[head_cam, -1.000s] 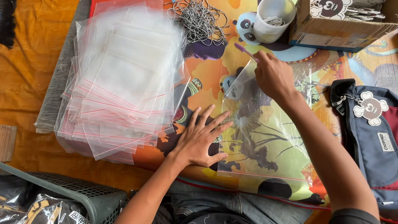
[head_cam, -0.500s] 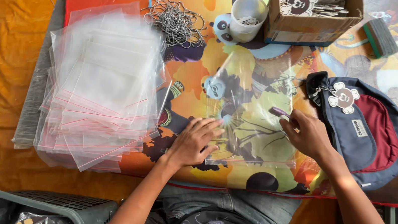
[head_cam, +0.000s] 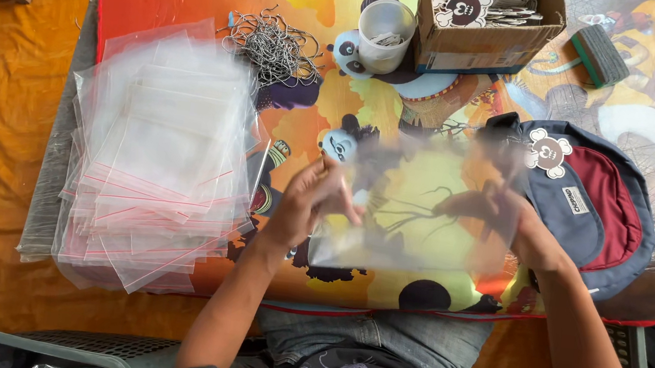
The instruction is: The person attaches a metal chain and a flower-shaped charm to a small grey and red bag using a small tool. They then place the bag into a clear plastic zip-lock bag and seal it.
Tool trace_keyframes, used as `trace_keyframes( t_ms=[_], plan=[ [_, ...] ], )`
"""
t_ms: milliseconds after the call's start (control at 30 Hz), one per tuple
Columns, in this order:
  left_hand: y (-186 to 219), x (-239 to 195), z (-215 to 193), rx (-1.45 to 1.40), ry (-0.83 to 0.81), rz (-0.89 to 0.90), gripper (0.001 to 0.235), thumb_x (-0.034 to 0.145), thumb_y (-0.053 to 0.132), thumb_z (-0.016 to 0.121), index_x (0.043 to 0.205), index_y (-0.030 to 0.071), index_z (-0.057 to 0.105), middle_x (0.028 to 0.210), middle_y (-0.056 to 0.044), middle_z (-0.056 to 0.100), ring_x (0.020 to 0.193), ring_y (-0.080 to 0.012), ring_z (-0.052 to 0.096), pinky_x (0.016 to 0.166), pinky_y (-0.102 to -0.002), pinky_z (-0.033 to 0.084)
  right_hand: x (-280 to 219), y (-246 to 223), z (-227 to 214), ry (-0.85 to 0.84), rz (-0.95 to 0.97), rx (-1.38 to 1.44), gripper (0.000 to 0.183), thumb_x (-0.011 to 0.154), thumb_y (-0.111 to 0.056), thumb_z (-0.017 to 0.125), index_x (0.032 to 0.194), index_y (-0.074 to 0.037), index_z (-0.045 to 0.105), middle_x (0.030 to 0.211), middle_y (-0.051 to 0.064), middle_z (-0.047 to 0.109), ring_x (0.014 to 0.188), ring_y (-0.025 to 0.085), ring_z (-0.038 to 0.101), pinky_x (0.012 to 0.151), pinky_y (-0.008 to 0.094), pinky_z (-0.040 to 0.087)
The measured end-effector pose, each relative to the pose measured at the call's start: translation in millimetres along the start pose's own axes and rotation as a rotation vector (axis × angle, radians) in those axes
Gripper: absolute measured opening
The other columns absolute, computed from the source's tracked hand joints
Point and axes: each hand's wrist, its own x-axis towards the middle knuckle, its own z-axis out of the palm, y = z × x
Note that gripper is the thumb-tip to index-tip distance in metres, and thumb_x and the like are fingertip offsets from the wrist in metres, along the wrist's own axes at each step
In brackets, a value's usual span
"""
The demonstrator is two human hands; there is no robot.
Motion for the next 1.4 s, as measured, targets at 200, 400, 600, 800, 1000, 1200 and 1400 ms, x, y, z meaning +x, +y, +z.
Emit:
trace_keyframes(
  t_ms=[200,400,600,800,1000,1200,1400],
  plan=[
    [12,39,-1,0.233,0.446,-0.212,0.017,0.101,0.023,0.051,0.088,0.012,0.049,0.079,-0.011,0.067,0.059,-0.0320,0.074,0.055,-0.037,0.061,-6,-34,2,-0.119,0.080,0.437,0.078,0.081,-0.080,0.075,0.091,-0.013,0.037,0.119,0.031,0.065,0.097,0.045,0.069,0.082,0.049,0.053],
    [-77,88,-82,0.557,0.599,-0.028,0.017,0.097,0.026,0.059,0.089,0.011,0.061,0.070,-0.006,0.068,0.062,-0.0125,0.064,0.050,-0.034,0.058,6,-15,26,0.370,0.287,-0.067,0.026,0.088,-0.028,0.071,0.100,-0.010,0.057,0.084,0.001,0.049,0.075,0.013,0.056,0.066,0.027,0.046],
    [-51,88,-58,0.701,0.649,-0.046,0.059,0.097,0.056,0.055,0.134,0.012,0.041,0.134,-0.014,0.063,0.121,-0.0329,0.063,0.102,-0.047,0.052,40,47,-3,0.399,0.327,-0.233,0.033,0.088,0.003,0.068,0.094,-0.007,0.037,0.092,0.029,0.068,0.056,0.034,0.072,0.041,0.039,0.057],
    [-71,48,-57,1.427,0.047,0.588,0.035,0.090,0.019,0.067,0.125,0.015,0.061,0.124,-0.009,0.058,0.128,-0.0340,0.054,0.106,-0.048,0.044,43,96,-30,0.435,0.384,-0.958,0.025,0.086,-0.022,0.067,0.098,-0.009,0.050,0.084,0.020,0.063,0.083,0.044,0.066,0.071,0.055,0.048],
    [-57,22,-47,1.607,0.001,0.299,0.074,0.088,0.041,0.060,0.153,0.011,0.040,0.156,-0.026,0.036,0.141,-0.0453,0.039,0.116,-0.056,0.033,56,82,-28,0.311,0.444,-1.177,0.022,0.085,-0.019,0.059,0.101,-0.009,0.046,0.073,0.026,0.060,0.073,0.053,0.065,0.064,0.059,0.048],
    [-48,69,-56,1.758,0.223,0.083,0.067,0.092,0.038,0.043,0.158,0.021,0.038,0.157,-0.013,0.037,0.115,-0.0336,0.051,0.086,-0.044,0.042,55,86,-21,0.302,0.531,-1.211,0.022,0.086,-0.023,0.052,0.102,-0.011,0.044,0.082,0.027,0.063,0.081,0.054,0.066,0.075,0.061,0.049],
    [-53,89,-63,1.843,0.293,0.002,0.070,0.088,0.039,0.045,0.154,0.019,0.039,0.155,-0.013,0.032,0.112,-0.0347,0.041,0.086,-0.047,0.036,48,68,-2,0.383,0.454,-1.281,0.020,0.091,-0.020,0.055,0.103,-0.007,0.046,0.083,0.027,0.062,0.078,0.053,0.067,0.073,0.058,0.051]
  ],
)
